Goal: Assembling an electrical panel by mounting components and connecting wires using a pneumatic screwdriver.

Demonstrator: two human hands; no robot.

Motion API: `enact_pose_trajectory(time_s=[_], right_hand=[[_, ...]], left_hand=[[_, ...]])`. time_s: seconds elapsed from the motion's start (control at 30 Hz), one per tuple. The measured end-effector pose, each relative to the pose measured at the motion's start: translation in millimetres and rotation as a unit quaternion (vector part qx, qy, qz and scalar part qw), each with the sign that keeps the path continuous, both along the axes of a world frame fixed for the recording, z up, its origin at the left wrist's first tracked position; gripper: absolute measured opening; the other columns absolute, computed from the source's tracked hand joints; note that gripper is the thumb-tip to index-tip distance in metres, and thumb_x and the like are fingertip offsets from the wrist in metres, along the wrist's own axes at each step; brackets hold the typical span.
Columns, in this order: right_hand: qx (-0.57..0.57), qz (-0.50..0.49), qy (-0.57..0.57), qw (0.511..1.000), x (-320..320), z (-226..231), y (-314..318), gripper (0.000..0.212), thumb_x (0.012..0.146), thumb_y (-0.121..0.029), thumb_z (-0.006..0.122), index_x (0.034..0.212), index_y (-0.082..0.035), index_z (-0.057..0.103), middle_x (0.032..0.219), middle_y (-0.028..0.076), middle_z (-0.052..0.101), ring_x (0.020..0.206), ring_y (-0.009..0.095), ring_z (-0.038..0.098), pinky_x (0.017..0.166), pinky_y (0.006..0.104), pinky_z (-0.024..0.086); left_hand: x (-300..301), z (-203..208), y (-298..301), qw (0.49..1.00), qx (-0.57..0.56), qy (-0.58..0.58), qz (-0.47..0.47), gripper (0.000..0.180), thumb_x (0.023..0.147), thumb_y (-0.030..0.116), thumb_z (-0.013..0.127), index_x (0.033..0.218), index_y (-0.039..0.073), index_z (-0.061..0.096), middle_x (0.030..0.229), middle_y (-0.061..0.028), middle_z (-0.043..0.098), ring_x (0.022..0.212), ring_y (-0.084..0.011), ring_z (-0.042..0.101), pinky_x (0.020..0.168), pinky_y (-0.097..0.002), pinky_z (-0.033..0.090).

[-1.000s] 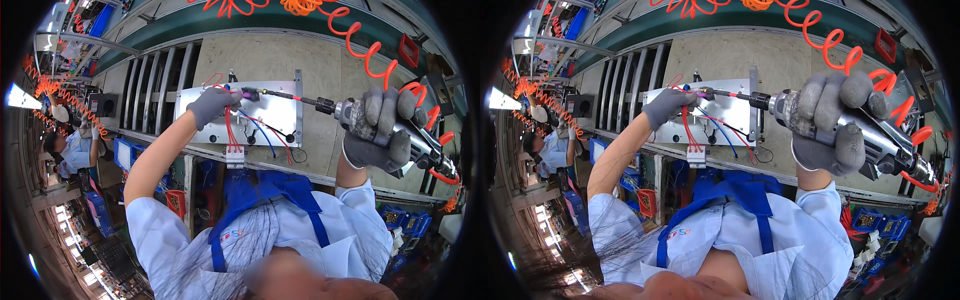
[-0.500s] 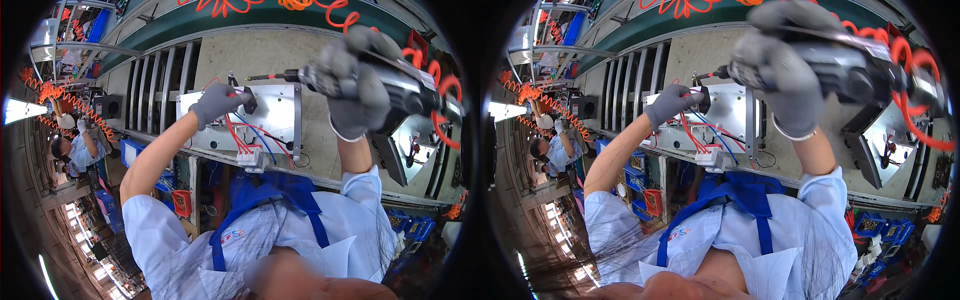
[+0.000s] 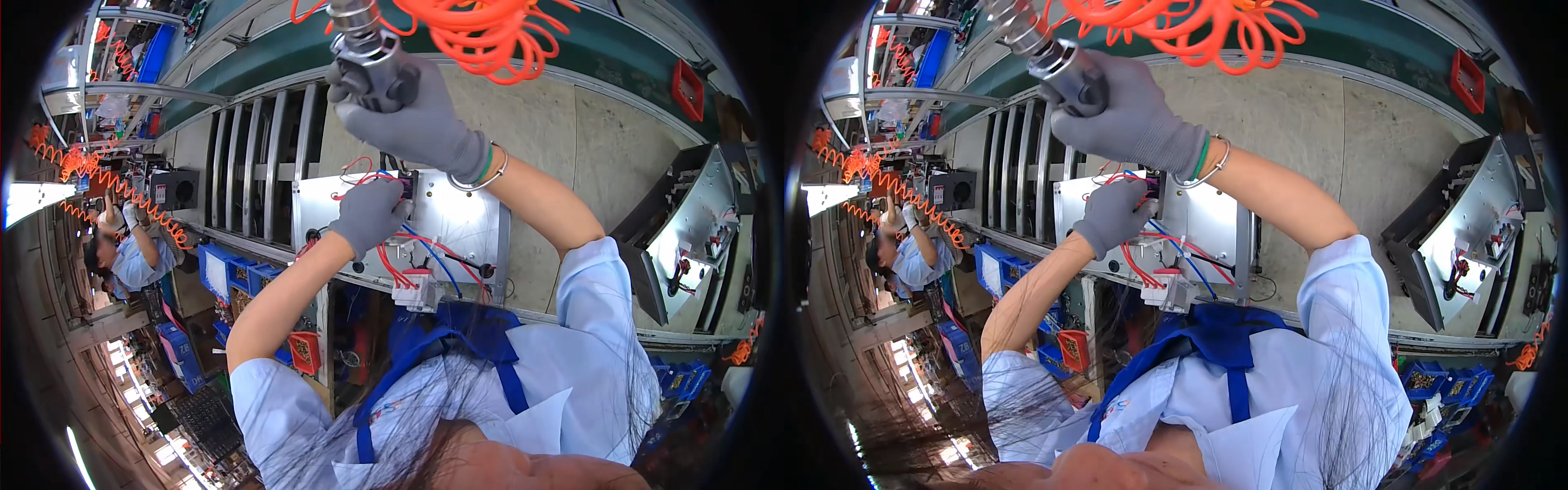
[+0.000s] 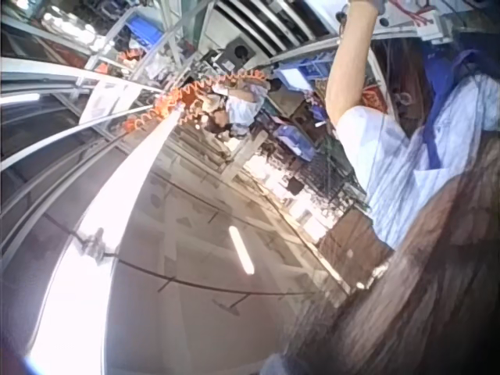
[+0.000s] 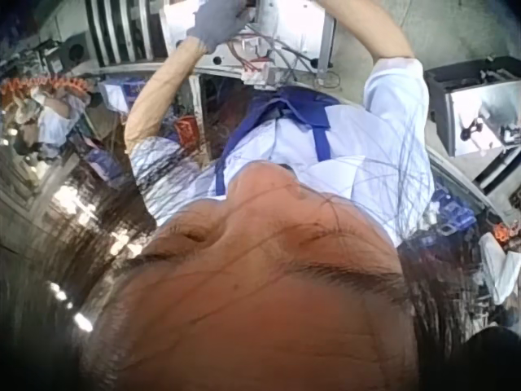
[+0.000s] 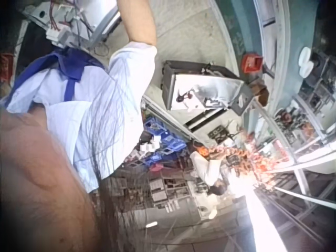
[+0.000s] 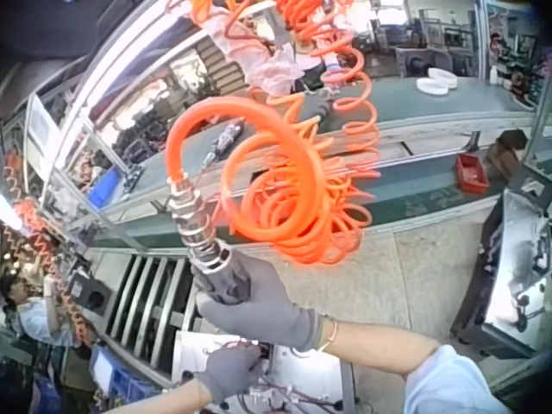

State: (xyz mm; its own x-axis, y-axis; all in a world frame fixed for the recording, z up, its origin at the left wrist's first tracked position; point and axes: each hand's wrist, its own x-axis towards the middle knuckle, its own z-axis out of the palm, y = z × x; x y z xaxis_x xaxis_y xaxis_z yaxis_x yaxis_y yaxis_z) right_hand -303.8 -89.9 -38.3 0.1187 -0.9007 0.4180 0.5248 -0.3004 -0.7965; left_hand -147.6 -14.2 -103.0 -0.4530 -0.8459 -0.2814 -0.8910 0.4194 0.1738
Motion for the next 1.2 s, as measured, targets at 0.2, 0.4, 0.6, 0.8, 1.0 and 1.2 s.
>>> enact_pose_trajectory(time_s=[0.2,0.4,0.6,0.8,1.0,1.2], right_hand=[[-0.055,0.023,0.107,0.993,10.4,-19.4,-7.7,0.031,0.078,-0.001,0.065,0.108,0.0,0.059,0.095,0.002,0.065,0.088,0.007,0.061,0.079,0.0237,0.051],[-0.101,0.011,0.165,0.981,8.5,-21.2,0.2,0.036,0.072,-0.01,0.069,0.106,-0.001,0.061,0.086,0.002,0.066,0.078,0.006,0.06,0.072,0.0244,0.051],[-0.101,0.022,0.227,0.968,16.6,-32.6,7.8,0.034,0.067,-0.026,0.071,0.096,-0.01,0.063,0.081,0.011,0.065,0.077,0.029,0.065,0.069,0.0356,0.052],[-0.105,-0.03,0.259,0.96,25.4,-34.0,9.1,0.031,0.068,-0.03,0.07,0.092,-0.011,0.063,0.077,0.011,0.065,0.074,0.032,0.064,0.066,0.0387,0.051],[-0.126,-0.032,0.247,0.96,46.3,-43.5,5.8,0.034,0.069,-0.028,0.068,0.097,-0.01,0.061,0.085,0.01,0.064,0.08,0.031,0.064,0.072,0.0375,0.052],[-0.123,-0.014,0.293,0.948,64.9,-39.6,1.0,0.032,0.068,-0.027,0.067,0.095,-0.011,0.062,0.085,0.012,0.065,0.082,0.032,0.063,0.072,0.0391,0.051]], left_hand=[[-0.6,0.1,-0.3,1.0,0.006,0.01,0.015,0.024,0.084,0.031,0.064,0.081,0.007,0.06,0.08,-0.0103,0.061,0.076,-0.0278,0.063,0.064,-0.0406,0.049],[-2.3,-6.5,0.5,0.999,-0.01,0.008,0.038,0.026,0.08,0.034,0.068,0.081,0.008,0.065,0.073,-0.0115,0.064,0.069,-0.0308,0.064,0.061,-0.0421,0.05],[-4.0,-11.4,5.6,0.998,-0.054,-0.002,0.024,0.027,0.08,0.035,0.067,0.084,0.008,0.069,0.073,-0.0135,0.067,0.067,-0.0332,0.065,0.062,-0.0427,0.051],[-8.1,-11.6,4.8,0.997,-0.033,-0.027,0.059,0.036,0.081,0.04,0.067,0.081,0.004,0.069,0.07,-0.0172,0.066,0.066,-0.0344,0.065,0.062,-0.0433,0.05],[-3.6,-10.7,6.1,0.986,0.006,-0.135,0.097,0.047,0.082,0.049,0.064,0.085,0.003,0.069,0.07,-0.0189,0.066,0.066,-0.0351,0.065,0.062,-0.0439,0.051],[9.5,-25.1,10.6,0.986,-0.025,-0.139,0.086,0.047,0.083,0.052,0.062,0.102,0.009,0.068,0.074,-0.0186,0.067,0.068,-0.0353,0.066,0.063,-0.0443,0.052]])
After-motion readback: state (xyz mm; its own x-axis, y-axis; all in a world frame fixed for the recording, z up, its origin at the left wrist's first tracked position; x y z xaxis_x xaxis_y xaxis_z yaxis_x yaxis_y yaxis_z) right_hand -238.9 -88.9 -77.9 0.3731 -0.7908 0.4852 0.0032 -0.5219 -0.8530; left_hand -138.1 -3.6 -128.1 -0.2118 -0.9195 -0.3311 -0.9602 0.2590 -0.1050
